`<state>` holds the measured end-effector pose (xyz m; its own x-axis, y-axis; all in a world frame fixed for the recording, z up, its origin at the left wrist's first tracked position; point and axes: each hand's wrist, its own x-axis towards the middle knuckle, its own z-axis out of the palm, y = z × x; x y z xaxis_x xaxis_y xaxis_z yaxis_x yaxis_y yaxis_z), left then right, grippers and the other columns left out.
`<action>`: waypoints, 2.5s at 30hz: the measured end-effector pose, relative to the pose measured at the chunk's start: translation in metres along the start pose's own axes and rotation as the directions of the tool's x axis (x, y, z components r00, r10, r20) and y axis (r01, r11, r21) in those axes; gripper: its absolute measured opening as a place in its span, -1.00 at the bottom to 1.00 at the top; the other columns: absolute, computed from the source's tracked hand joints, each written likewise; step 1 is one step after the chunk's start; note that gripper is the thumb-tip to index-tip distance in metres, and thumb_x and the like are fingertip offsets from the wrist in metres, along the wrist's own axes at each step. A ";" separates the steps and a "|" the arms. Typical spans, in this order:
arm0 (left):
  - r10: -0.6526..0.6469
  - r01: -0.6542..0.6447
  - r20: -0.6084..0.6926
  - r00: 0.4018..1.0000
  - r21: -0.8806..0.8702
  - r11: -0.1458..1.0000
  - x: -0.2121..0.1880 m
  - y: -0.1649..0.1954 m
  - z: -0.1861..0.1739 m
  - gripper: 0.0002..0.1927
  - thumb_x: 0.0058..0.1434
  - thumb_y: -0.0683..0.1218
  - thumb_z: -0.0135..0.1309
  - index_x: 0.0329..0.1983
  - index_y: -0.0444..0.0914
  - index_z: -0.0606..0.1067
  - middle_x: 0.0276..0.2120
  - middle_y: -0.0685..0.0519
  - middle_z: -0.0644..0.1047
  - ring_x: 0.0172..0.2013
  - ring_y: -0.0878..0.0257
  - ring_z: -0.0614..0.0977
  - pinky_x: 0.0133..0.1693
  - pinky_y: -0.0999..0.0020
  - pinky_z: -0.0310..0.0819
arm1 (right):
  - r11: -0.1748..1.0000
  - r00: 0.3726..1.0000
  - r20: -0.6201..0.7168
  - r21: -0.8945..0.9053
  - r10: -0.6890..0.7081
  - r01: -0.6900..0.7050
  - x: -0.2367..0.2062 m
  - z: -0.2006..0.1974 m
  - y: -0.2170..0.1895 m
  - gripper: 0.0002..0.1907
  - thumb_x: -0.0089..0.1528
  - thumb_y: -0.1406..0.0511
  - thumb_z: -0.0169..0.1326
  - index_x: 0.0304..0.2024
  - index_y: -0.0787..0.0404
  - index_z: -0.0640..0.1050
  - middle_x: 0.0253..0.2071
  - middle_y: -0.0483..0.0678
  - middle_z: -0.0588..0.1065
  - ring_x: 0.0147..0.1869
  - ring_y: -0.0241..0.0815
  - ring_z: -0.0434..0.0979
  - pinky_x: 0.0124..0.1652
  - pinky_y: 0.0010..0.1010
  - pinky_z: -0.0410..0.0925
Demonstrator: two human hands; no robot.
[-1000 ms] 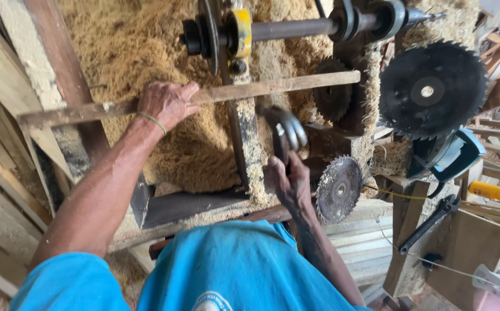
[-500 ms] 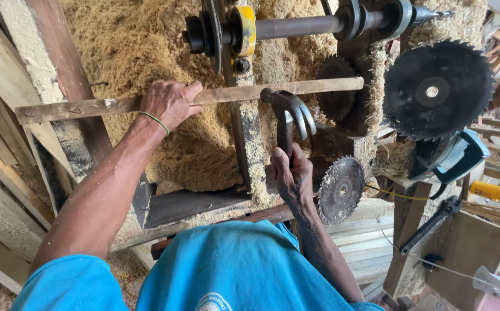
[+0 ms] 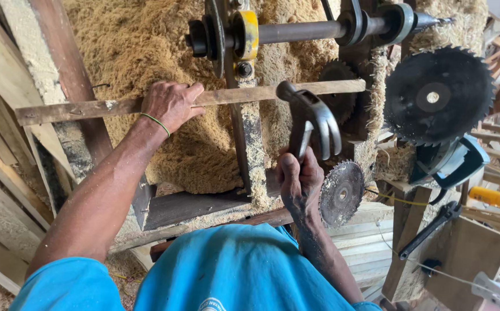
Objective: The person removes a circular saw blade from a woodworking machine using a hammer and a wooden stick to loosen the nut. They then install a new blade onto the shaft, secure it with the nut, and repeat the process for a second blade on the same machine.
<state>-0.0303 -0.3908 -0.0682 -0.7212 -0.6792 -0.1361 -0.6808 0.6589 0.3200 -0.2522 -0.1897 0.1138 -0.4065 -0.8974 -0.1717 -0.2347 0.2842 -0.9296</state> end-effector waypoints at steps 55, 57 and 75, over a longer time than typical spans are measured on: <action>-0.011 0.012 -0.057 0.998 0.018 1.000 0.001 0.003 -0.003 -0.49 0.09 0.13 0.34 0.05 -0.16 0.54 -0.43 -0.04 0.64 -0.41 0.10 0.68 -0.31 0.12 0.62 | 0.992 0.998 0.067 -0.126 -0.001 0.009 0.030 0.027 0.032 -0.56 0.46 0.01 -0.14 0.01 0.26 0.42 -0.53 -0.16 0.43 -0.54 -0.36 0.39 -0.57 -0.46 0.28; -0.069 0.070 0.051 0.996 -0.011 0.997 0.000 0.006 -0.004 -0.56 0.20 0.09 0.32 0.07 -0.15 0.52 -0.45 -0.04 0.63 -0.43 0.10 0.68 -0.28 0.12 0.62 | 0.924 0.962 0.156 -0.348 0.225 -0.160 0.049 0.032 0.052 -0.48 0.44 0.03 -0.21 0.18 0.31 0.42 -0.53 -0.14 0.47 -0.58 -0.31 0.43 -0.65 -0.41 0.32; -0.183 0.161 -0.102 0.978 -0.195 0.967 -0.003 -0.007 0.036 -0.73 0.45 0.03 0.10 -0.40 -0.10 0.51 -0.71 0.10 0.43 -0.66 0.25 0.44 -0.56 0.26 0.36 | 0.940 1.000 -0.010 -0.342 0.020 -0.022 0.030 0.049 0.080 -0.63 0.43 0.11 -0.10 -0.11 0.33 0.46 -0.48 -0.02 0.49 -0.43 -0.27 0.48 -0.42 -0.37 0.34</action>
<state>-0.0274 -0.3816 -0.1039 -0.5674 -0.8178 -0.0961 -0.7498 0.4649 0.4708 -0.2398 -0.2108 0.0186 -0.4198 -0.8881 -0.1872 -0.5132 0.4024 -0.7581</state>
